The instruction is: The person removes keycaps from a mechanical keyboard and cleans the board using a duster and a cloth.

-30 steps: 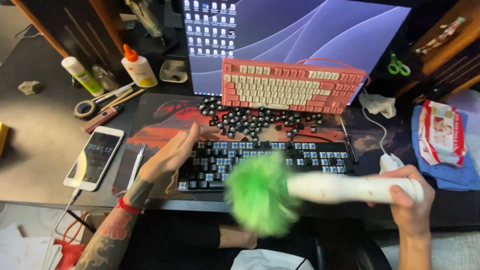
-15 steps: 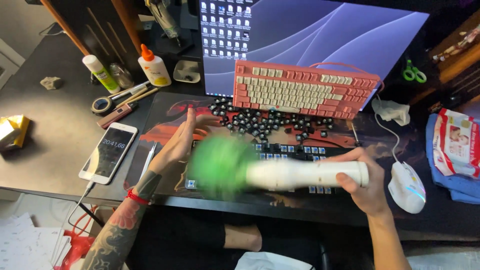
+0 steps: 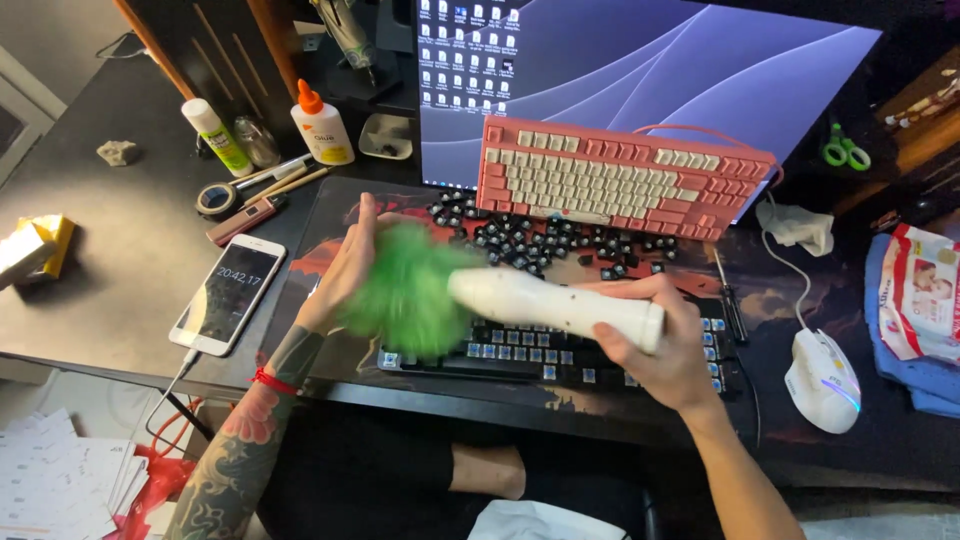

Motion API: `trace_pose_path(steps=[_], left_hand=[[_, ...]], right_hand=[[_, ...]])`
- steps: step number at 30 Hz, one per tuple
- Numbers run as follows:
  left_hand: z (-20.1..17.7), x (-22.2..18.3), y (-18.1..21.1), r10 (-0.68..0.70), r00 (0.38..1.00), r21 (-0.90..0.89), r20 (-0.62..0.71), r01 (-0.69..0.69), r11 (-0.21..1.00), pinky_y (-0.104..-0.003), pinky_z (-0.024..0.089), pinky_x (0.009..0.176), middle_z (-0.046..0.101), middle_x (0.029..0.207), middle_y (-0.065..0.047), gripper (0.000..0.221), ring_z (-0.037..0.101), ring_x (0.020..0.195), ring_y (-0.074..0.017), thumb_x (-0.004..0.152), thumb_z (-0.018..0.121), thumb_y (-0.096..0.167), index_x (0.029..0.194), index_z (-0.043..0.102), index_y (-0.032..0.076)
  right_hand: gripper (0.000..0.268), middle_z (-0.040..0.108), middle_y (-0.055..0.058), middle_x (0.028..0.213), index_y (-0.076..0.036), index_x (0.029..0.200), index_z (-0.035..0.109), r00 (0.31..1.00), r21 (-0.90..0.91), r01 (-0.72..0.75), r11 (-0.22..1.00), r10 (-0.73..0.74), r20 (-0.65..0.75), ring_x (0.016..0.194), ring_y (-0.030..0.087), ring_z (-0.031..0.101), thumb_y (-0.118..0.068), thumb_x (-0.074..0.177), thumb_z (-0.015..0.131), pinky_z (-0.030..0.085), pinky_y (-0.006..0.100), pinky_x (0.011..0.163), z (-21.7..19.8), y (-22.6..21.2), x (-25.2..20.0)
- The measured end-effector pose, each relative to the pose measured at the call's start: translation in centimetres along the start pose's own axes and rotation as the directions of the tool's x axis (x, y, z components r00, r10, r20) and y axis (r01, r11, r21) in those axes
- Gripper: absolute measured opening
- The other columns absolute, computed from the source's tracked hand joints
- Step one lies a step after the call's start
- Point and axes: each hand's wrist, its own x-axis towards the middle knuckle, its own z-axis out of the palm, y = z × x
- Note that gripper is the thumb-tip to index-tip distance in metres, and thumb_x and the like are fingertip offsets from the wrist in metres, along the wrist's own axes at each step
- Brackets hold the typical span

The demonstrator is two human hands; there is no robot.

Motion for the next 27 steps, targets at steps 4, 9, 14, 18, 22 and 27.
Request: trace_pose_path(steps=[4,9,14,18,22,27], left_hand=[[-0.6,1.5,-1.4,0.009,1.0,-0.04,0.006,-0.009,0.999,-0.058,0.061,0.122,0.087,0.148,-0.023,0.103,0.081,0.139,-0.0469,0.123,0.003,0.066,0.147,0.085,0.007],[-1.1,2.0,-3.3,0.085,0.995,-0.073,-0.049,-0.088,0.993,-0.054,0.062,0.117,0.088,0.143,-0.02,0.107,0.084,0.133,-0.0414,0.123,0.005,0.073,0.145,0.089,0.01],[-0.6,1.2,-1.7,0.077,0.993,-0.097,-0.088,-0.086,0.992,-0.053,0.064,0.117,0.088,0.139,-0.026,0.105,0.086,0.13,-0.043,0.125,0.008,0.069,0.142,0.088,0.003],[-0.2,0.4,-1.0,0.04,0.99,-0.092,-0.135,-0.053,0.994,-0.049,0.065,0.114,0.089,0.138,-0.02,0.104,0.087,0.128,-0.0408,0.124,0.009,0.071,0.139,0.091,0.009],[-0.5,1.1,0.1,-0.051,0.981,-0.052,-0.188,0.042,0.998,-0.062,0.055,0.124,0.083,0.142,-0.037,0.105,0.079,0.138,-0.0519,0.123,0.013,0.065,0.143,0.084,-0.009],[-2.4,3.5,-4.4,-0.07,0.947,-0.313,-0.314,-0.034,0.949,-0.041,0.069,0.108,0.091,0.135,-0.013,0.086,0.09,0.117,-0.0304,0.124,0.025,0.067,0.141,0.09,0.013]], right_hand=[[0.038,0.095,0.025,0.112,0.002,0.125,0.085,0.994,0.092,0.022,0.996,-0.031,0.103,0.093,0.025,0.094,-0.025,0.099,0.094,0.066,0.026,0.072,-0.7,-0.2,-0.1],[0.04,0.094,0.028,0.126,0.006,0.126,0.08,0.992,0.087,0.041,0.995,-0.051,0.113,0.113,0.036,0.093,-0.023,0.102,0.092,0.074,0.042,0.085,-1.6,1.0,-0.1],[0.039,0.094,0.027,0.127,0.003,0.125,0.08,0.993,0.131,-0.021,0.991,0.006,0.118,0.116,0.035,0.092,-0.029,0.105,0.088,0.073,0.044,0.087,-1.5,0.5,-0.7],[0.053,0.092,0.032,0.121,0.007,0.127,0.08,0.997,0.045,-0.082,0.996,0.081,0.014,0.111,0.038,0.091,-0.034,0.098,0.094,0.073,0.046,0.086,-1.4,1.6,-1.5],[0.05,0.092,0.027,0.122,0.005,0.129,0.08,0.996,0.064,-0.066,0.996,0.07,-0.058,0.112,0.027,0.089,-0.036,0.102,0.094,0.07,0.038,0.084,1.7,1.3,-1.4],[0.046,0.091,0.032,0.133,0.003,0.126,0.075,0.994,0.266,-0.103,0.958,0.09,0.06,0.123,0.04,0.09,-0.036,0.106,0.088,0.075,0.051,0.09,1.9,-0.4,-2.7]])
